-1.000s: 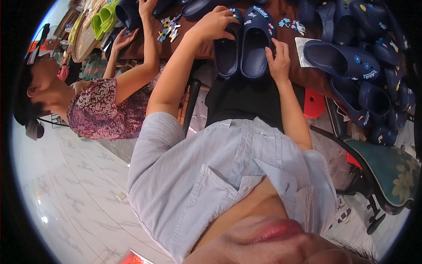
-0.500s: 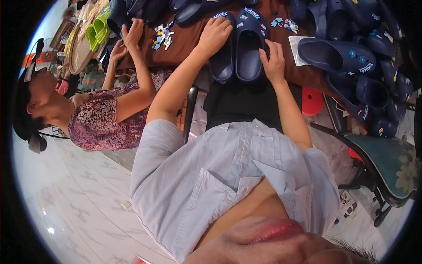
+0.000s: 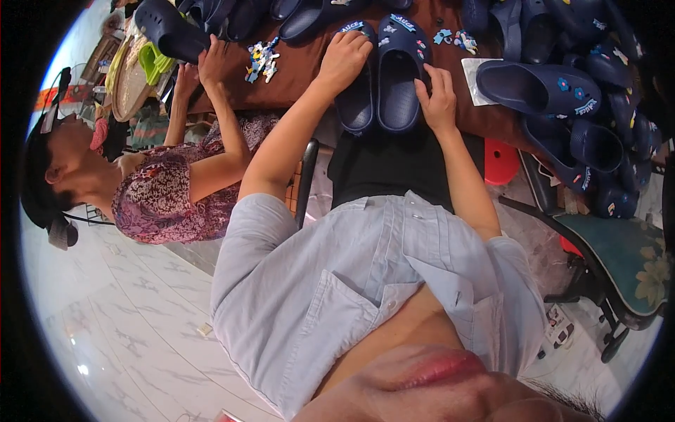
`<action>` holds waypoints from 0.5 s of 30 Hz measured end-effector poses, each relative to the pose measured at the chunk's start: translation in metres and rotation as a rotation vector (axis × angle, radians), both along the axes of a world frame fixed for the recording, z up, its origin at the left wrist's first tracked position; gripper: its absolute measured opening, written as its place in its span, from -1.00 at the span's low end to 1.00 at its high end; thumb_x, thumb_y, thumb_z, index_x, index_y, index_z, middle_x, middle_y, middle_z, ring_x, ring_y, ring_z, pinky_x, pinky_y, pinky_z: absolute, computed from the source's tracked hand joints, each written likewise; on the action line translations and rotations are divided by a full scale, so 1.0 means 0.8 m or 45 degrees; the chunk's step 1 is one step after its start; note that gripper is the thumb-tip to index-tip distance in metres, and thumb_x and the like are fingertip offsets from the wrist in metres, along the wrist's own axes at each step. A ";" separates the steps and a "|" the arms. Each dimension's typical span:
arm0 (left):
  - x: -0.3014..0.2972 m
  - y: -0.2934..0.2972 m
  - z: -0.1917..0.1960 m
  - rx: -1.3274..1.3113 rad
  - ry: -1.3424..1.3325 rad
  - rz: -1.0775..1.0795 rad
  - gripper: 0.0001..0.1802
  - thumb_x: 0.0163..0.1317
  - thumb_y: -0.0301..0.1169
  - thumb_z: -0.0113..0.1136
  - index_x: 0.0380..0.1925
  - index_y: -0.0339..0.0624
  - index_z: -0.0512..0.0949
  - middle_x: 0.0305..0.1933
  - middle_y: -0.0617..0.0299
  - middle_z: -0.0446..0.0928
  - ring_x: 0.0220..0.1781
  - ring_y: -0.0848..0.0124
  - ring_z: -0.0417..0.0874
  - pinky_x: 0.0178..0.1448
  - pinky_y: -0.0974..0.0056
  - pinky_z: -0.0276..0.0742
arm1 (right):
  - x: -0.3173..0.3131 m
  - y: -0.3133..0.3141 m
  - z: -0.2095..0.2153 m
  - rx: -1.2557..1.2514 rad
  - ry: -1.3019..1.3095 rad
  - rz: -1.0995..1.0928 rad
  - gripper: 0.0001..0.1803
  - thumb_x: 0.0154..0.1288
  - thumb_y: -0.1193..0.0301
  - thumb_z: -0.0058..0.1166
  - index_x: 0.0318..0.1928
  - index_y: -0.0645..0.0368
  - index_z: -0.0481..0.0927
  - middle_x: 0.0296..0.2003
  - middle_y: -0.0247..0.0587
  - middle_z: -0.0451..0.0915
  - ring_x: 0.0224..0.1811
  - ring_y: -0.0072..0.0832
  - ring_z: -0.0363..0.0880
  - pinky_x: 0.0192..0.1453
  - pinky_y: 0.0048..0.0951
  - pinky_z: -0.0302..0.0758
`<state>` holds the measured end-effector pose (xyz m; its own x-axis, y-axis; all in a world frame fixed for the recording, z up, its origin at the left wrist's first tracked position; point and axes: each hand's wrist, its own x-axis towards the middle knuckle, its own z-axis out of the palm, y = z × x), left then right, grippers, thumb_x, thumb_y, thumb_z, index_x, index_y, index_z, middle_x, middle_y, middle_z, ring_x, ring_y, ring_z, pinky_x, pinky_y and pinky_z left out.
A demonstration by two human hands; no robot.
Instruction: Attaching decorative charms to the holes of blue clogs.
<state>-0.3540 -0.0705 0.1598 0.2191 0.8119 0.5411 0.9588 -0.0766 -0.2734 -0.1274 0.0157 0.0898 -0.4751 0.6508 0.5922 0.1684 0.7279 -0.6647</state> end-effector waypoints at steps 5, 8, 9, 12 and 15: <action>0.013 -0.018 0.001 0.062 -0.370 0.085 -0.63 -0.11 -0.55 0.32 -0.19 -0.15 0.61 -0.05 0.16 0.58 0.12 0.16 0.52 0.19 0.12 0.44 | 0.001 0.003 -0.001 0.011 -0.022 -0.004 -0.56 0.30 0.27 0.18 0.11 0.21 0.49 -0.07 0.03 0.47 -0.06 -0.02 0.58 -0.07 -0.15 0.56; 0.036 -0.048 -0.004 0.292 -0.685 0.176 -0.57 -0.13 -0.59 0.40 -0.15 -0.15 0.63 -0.05 0.12 0.57 0.13 0.12 0.50 0.20 0.09 0.44 | 0.001 0.003 0.000 0.023 0.013 0.013 -0.56 0.30 0.27 0.18 0.11 0.21 0.50 -0.06 0.03 0.47 -0.06 -0.02 0.58 -0.07 -0.14 0.56; 0.043 -0.058 -0.006 0.292 -0.686 0.181 -0.57 -0.13 -0.59 0.40 -0.15 -0.15 0.63 -0.05 0.12 0.57 0.13 0.12 0.50 0.20 0.09 0.44 | 0.000 0.003 0.000 -0.001 0.033 0.019 -0.56 0.30 0.27 0.18 0.11 0.20 0.50 -0.06 0.02 0.47 -0.06 -0.02 0.58 -0.06 -0.15 0.56; 0.062 -0.095 -0.014 0.494 -0.802 0.374 -0.71 0.04 -0.61 0.30 -0.17 -0.20 0.63 -0.08 0.09 0.59 0.11 0.09 0.52 0.17 0.08 0.45 | 0.000 0.000 0.000 -0.048 0.020 0.033 -0.56 0.30 0.27 0.18 0.11 0.21 0.50 -0.06 0.02 0.48 -0.05 -0.03 0.57 -0.05 -0.15 0.55; 0.078 -0.121 -0.020 0.503 -0.854 0.390 -0.73 0.06 -0.63 0.27 -0.18 -0.21 0.63 -0.11 0.07 0.60 0.07 0.07 0.55 0.15 0.08 0.46 | 0.001 0.000 0.001 -0.094 -0.026 0.043 -0.57 0.32 0.26 0.16 0.10 0.23 0.51 -0.06 0.03 0.48 -0.03 -0.03 0.56 -0.02 -0.16 0.55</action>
<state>-0.2918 -0.1674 0.1437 -0.4505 0.5061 0.7355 0.8905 0.1954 0.4110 -0.1266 0.0154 0.0904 -0.5089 0.6757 0.5333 0.1588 0.6826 -0.7133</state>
